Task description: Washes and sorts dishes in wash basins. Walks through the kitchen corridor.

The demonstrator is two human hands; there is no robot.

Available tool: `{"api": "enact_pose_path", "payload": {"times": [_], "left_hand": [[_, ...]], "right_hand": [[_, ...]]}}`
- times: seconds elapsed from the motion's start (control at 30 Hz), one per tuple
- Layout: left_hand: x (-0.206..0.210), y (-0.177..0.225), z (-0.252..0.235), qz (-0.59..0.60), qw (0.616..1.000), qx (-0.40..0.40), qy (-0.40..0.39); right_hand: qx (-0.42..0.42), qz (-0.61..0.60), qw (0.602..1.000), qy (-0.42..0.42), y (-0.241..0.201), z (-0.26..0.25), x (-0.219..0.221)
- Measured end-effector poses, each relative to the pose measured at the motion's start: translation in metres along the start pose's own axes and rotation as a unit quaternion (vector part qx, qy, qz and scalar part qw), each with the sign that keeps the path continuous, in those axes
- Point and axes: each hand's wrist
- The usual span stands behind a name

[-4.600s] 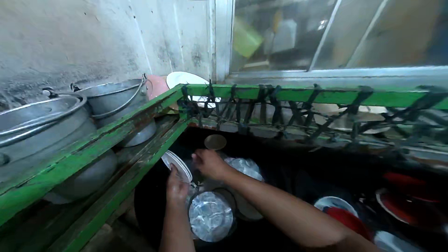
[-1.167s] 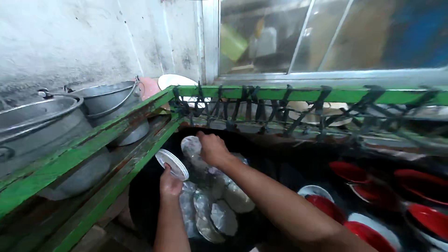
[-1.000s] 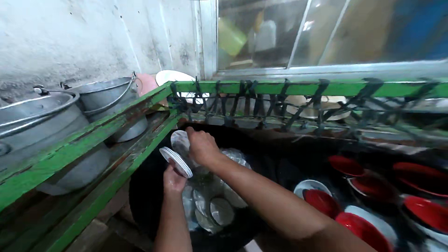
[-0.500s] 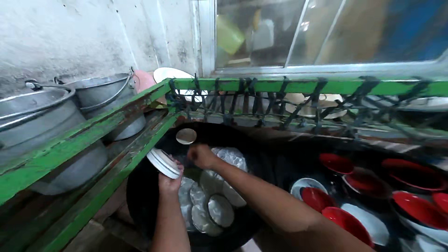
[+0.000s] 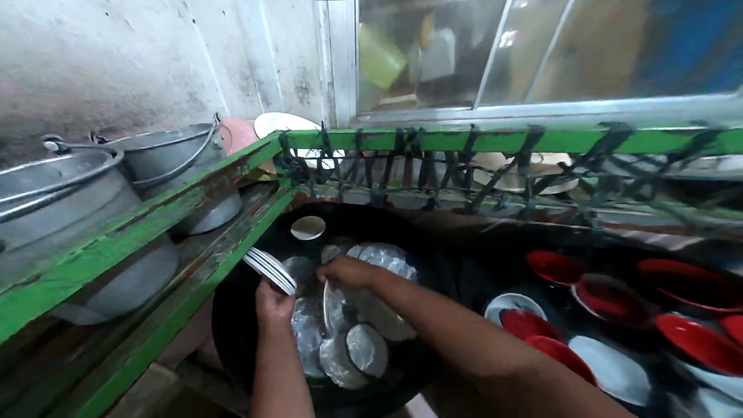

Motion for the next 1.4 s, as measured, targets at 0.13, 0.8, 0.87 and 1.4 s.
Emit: {"api": "enact_pose_path", "payload": {"times": [0.13,0.8,0.87,1.4], "left_hand": [[0.0,-0.002,-0.004,0.029,0.999,-0.017,0.004],[-0.005,0.01,-0.003,0.102,0.995,-0.009,-0.001],[-0.007,0.01,-0.003,0.107,0.994,-0.006,-0.005],[0.003,0.008,0.002,0.098,0.995,-0.015,-0.017]], "right_hand": [[0.029,-0.014,0.985,0.17,0.014,0.007,-0.043],[0.256,-0.06,0.964,-0.027,-0.04,-0.033,0.079],[0.246,-0.068,0.967,-0.021,-0.035,-0.035,0.082],[0.129,-0.024,0.989,0.065,-0.035,-0.021,-0.043]]}}
Point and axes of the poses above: each hand's wrist, its own z-axis away from the middle knuckle, its own x-axis out of the palm, y = z × x, and after that the axes turned 7 degrees about -z, right-handed
